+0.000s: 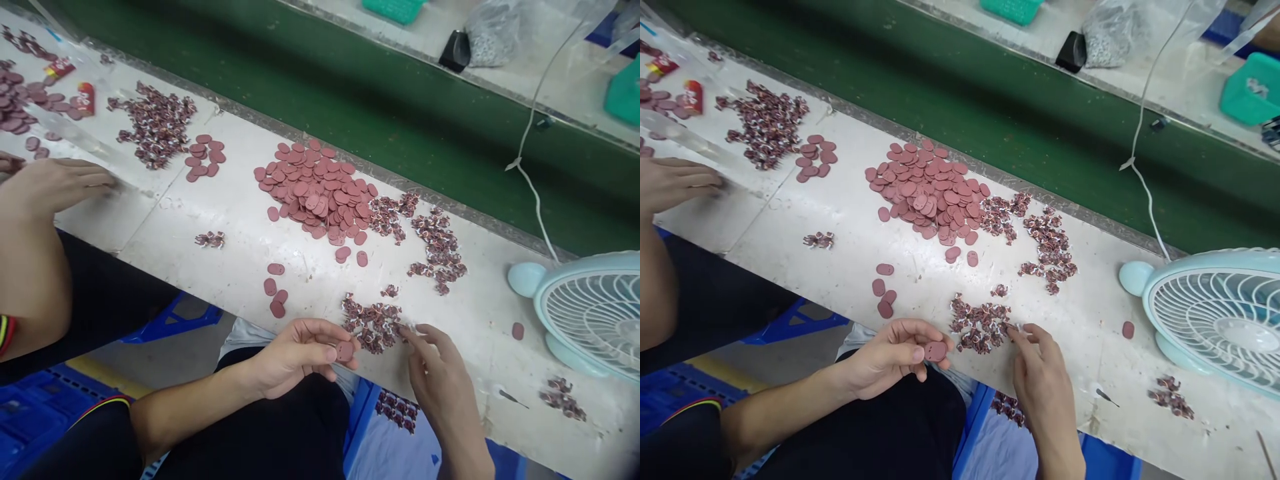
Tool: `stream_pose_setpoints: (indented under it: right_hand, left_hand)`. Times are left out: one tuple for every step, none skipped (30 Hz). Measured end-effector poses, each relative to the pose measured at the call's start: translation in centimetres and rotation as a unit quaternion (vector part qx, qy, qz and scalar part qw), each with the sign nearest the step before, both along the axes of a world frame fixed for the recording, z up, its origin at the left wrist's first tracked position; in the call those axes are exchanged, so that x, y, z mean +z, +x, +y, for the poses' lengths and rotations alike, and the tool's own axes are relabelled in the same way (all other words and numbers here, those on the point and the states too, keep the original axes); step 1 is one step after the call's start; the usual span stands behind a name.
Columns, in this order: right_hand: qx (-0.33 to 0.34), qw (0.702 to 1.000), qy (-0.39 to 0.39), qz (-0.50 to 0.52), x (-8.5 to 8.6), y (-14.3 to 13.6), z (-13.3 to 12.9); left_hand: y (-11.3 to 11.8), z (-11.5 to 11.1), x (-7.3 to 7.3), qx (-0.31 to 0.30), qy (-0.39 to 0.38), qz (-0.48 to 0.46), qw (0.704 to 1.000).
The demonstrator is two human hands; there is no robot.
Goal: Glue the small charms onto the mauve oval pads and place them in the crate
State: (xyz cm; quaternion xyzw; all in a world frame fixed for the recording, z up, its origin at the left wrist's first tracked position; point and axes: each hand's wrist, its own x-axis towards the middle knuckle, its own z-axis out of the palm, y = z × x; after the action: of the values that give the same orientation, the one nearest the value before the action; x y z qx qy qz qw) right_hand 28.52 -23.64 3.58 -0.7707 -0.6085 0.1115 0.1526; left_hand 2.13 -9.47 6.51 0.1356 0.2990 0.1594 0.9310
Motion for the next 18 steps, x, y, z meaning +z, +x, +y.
stream_pose_setpoints:
  right_hand:
    - [0.018,1.000,0.001,-0.004,-0.2,0.2,0.0]
    - [0.028,1.000,0.001,-0.004,-0.3,0.3,-0.1]
    - [0.030,1.000,-0.001,-0.003,-0.4,0.4,-0.2]
    - [0.029,1.000,-0.004,-0.002,-0.3,0.4,-0.3]
    - [0.031,0.999,-0.008,-0.002,-0.2,0.4,-0.4]
    - [0.034,0.999,-0.012,-0.002,-0.1,0.4,-0.6]
    - [0.037,0.999,-0.013,-0.001,0.0,0.3,-0.7]
    - [0.038,0.999,-0.011,-0.003,0.2,0.2,-0.9]
    - [0.037,0.999,-0.004,-0.006,0.3,0.1,-1.0]
    - [0.033,0.999,0.005,-0.010,0.3,0.0,-1.0]
    - [0.025,0.999,0.016,-0.014,0.4,-0.1,-1.1]
    - [0.019,0.999,0.025,-0.016,0.4,-0.3,-1.1]
    - [0.015,0.999,0.032,-0.017,0.4,-0.4,-1.1]
    - [0.014,0.999,0.038,-0.015,0.4,-0.6,-1.2]
    - [0.013,0.999,0.043,-0.014,0.3,-0.7,-1.3]
    - [0.010,0.999,0.048,-0.013,0.4,-0.7,-1.5]
    - [0.005,0.999,0.052,-0.014,0.4,-0.7,-1.8]
    - [0.005,0.999,0.051,-0.014,0.4,-0.7,-2.1]
  left_hand:
    - [0.0,0.0,0.0,0.000,-0.001,-0.001,1.000]
    - [0.0,-0.1,0.1,0.001,-0.002,-0.003,1.000]
    - [-0.1,-0.1,0.1,0.002,-0.003,-0.004,1.000]
    - [-0.1,-0.1,0.2,0.004,-0.004,-0.005,1.000]
    - [-0.2,-0.1,0.2,0.004,-0.003,-0.004,1.000]
    - [-0.2,-0.1,0.2,0.005,-0.002,-0.002,1.000]
    - [-0.3,-0.1,0.2,0.006,-0.001,0.000,1.000]
    - [-0.3,-0.1,0.2,0.006,0.000,0.002,1.000]
    - [-0.3,0.0,0.2,0.006,0.002,0.004,1.000]
    - [-0.2,0.0,0.2,0.005,0.003,0.005,1.000]
    - [-0.2,0.1,0.2,0.004,0.006,0.005,1.000]
    - [-0.2,0.1,0.3,0.002,0.007,0.005,1.000]
    - [-0.1,0.2,0.3,0.001,0.009,0.004,1.000]
    - [-0.1,0.2,0.3,0.000,0.011,0.004,1.000]
    - [-0.1,0.2,0.3,0.001,0.013,0.004,1.000]
    - [-0.1,0.2,0.3,0.001,0.015,0.005,1.000]
    - [-0.1,0.2,0.3,0.003,0.017,0.006,1.000]
    - [-0.2,0.2,0.3,0.005,0.020,0.008,1.000]
